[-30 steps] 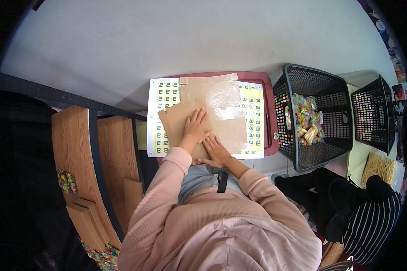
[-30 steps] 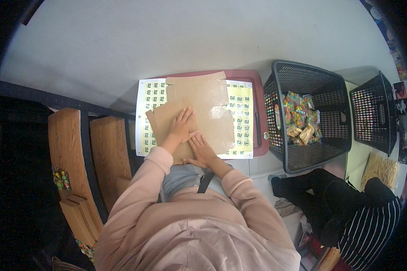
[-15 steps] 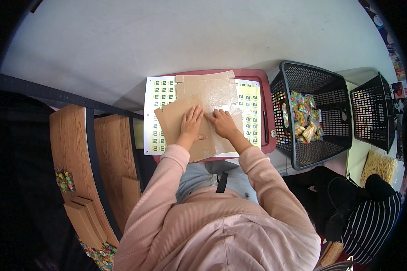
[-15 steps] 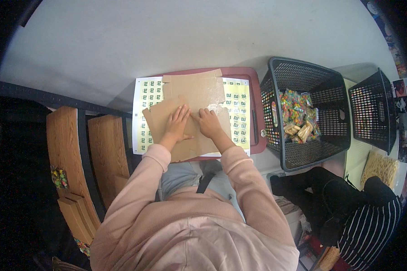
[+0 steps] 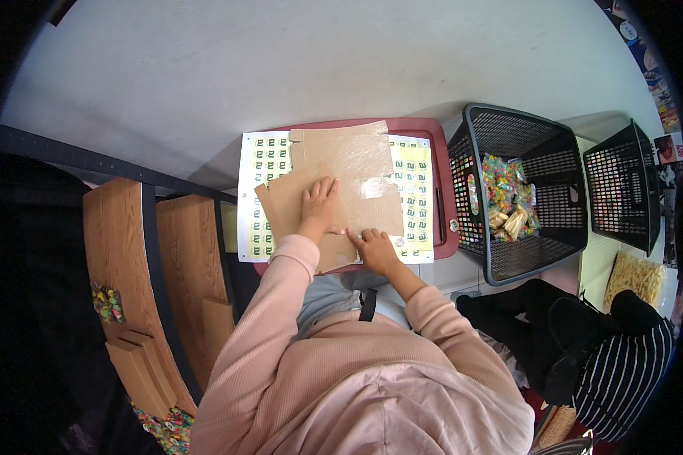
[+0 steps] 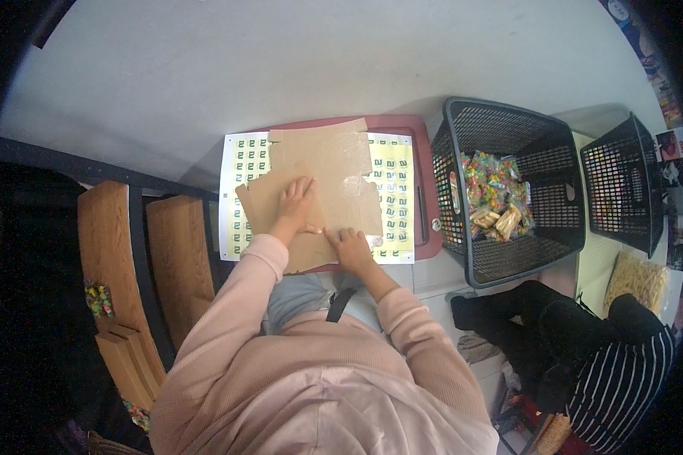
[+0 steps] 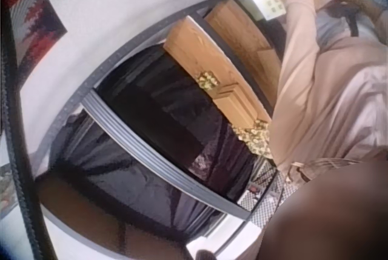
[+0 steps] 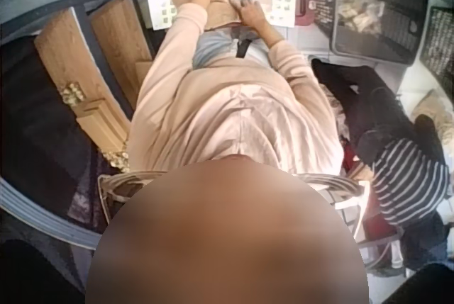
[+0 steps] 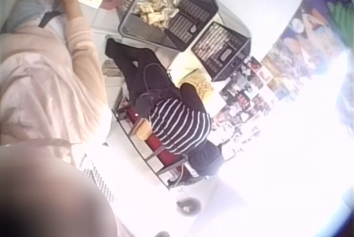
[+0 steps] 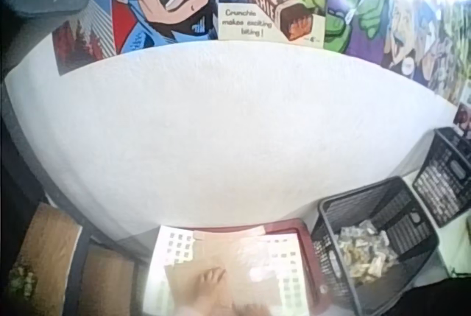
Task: The person folds a flat cardboard sheet into a small box, tucks flaps, and secures edges. They then place a small bag of colorful candies into the finished box.
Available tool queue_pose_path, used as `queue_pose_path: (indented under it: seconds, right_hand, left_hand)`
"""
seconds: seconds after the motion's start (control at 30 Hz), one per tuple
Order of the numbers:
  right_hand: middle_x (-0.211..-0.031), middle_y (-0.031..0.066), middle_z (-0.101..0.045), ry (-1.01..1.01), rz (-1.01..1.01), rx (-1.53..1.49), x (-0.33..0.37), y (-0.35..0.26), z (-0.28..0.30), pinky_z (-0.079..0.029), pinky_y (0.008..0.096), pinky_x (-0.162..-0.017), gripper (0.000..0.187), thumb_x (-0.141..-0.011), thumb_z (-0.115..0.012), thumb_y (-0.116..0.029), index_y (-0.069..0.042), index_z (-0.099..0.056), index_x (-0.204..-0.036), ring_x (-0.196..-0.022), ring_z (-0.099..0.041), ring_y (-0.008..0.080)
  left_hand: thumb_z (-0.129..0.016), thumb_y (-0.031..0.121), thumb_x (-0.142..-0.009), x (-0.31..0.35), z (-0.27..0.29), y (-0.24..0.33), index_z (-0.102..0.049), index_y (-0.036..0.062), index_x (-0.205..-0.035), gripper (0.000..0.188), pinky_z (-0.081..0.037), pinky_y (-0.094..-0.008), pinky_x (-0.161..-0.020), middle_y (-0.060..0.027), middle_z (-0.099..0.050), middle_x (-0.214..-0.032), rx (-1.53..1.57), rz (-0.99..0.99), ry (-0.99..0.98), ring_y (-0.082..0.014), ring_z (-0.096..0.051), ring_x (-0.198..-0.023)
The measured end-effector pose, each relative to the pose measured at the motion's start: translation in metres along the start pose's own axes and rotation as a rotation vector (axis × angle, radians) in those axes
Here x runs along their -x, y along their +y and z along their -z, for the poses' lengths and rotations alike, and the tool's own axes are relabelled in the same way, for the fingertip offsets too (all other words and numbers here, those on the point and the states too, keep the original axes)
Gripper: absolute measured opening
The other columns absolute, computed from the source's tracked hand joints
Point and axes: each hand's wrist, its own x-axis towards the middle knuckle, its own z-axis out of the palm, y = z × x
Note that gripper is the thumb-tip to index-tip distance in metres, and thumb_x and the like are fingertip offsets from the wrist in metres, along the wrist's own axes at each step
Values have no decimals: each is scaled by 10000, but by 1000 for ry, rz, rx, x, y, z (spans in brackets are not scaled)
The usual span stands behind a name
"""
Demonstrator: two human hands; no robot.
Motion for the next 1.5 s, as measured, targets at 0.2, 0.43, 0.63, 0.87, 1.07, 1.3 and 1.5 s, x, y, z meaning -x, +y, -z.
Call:
queue_pose_path:
  seconds: [0.2,0.43,0.63,0.87,1.07,1.3,1.5]
  right_hand:
    - [-955,107,-550,-94,-91,-36,17,-7,-4,-403,397,-764,558,-776,-526,-153,-181,-388,-1317,-909,-516,271]
    - [-977,142,-540,-225,-154,-74,14,-13,6,-444,427,-754,647,-731,-566,-165,-199,-345,-1339,-927,-519,307]
    - [-978,162,-523,-158,-75,-118,30,-6,2,-459,423,-763,712,-686,-613,-166,-174,-330,-1340,-890,-529,332]
    - [-997,178,-498,-132,-141,-324,27,2,22,-474,403,-746,811,-663,-685,-247,-63,-278,-1340,-879,-547,336]
    - [-1065,183,-473,-64,-49,-353,21,-8,40,-460,402,-790,968,-608,-738,-380,-24,-233,-1352,-949,-521,352]
    - [-1133,184,-437,96,-20,-301,-1,-17,12,-457,403,-816,853,-671,-702,-287,-23,-244,-1339,-982,-509,357]
    - [-1063,163,-538,226,-21,-672,2,5,24,-464,374,-792,486,-782,-552,-94,-15,-409,-1240,-934,-568,309]
  left_hand:
    - [-820,477,-442,2,5,0,-81,108,-1402,1266,-235,-501,-1019,-71,-40,-1469,-26,-54,-18,-305,-157,-1311]
    - [-823,489,-415,-3,7,-3,-107,108,-1398,1274,-242,-516,-1016,-68,5,-1474,-20,-72,-23,-319,-145,-1318]
    - [-838,502,-344,-6,5,0,-132,109,-1394,1325,-225,-494,-1010,-96,23,-1470,-25,-32,-17,-297,-99,-1330]
    - [-749,385,-629,29,-26,-28,-178,38,-1342,977,-183,-515,-1014,-186,-91,-1433,498,114,619,-377,-119,-1304]
    - [-562,382,-828,92,-72,-48,-192,-46,-1300,736,-240,-442,-993,-240,-344,-1270,951,662,714,-356,-307,-1207]
    - [-469,355,-893,94,-88,-45,-265,-12,-1283,574,-387,-360,-901,-151,-459,-1200,1436,558,776,-264,-503,-1023]
    - [-440,275,-916,129,17,3,-225,86,-1354,523,-428,-331,-869,-108,-438,-1235,1966,-164,342,-175,-514,-1006]
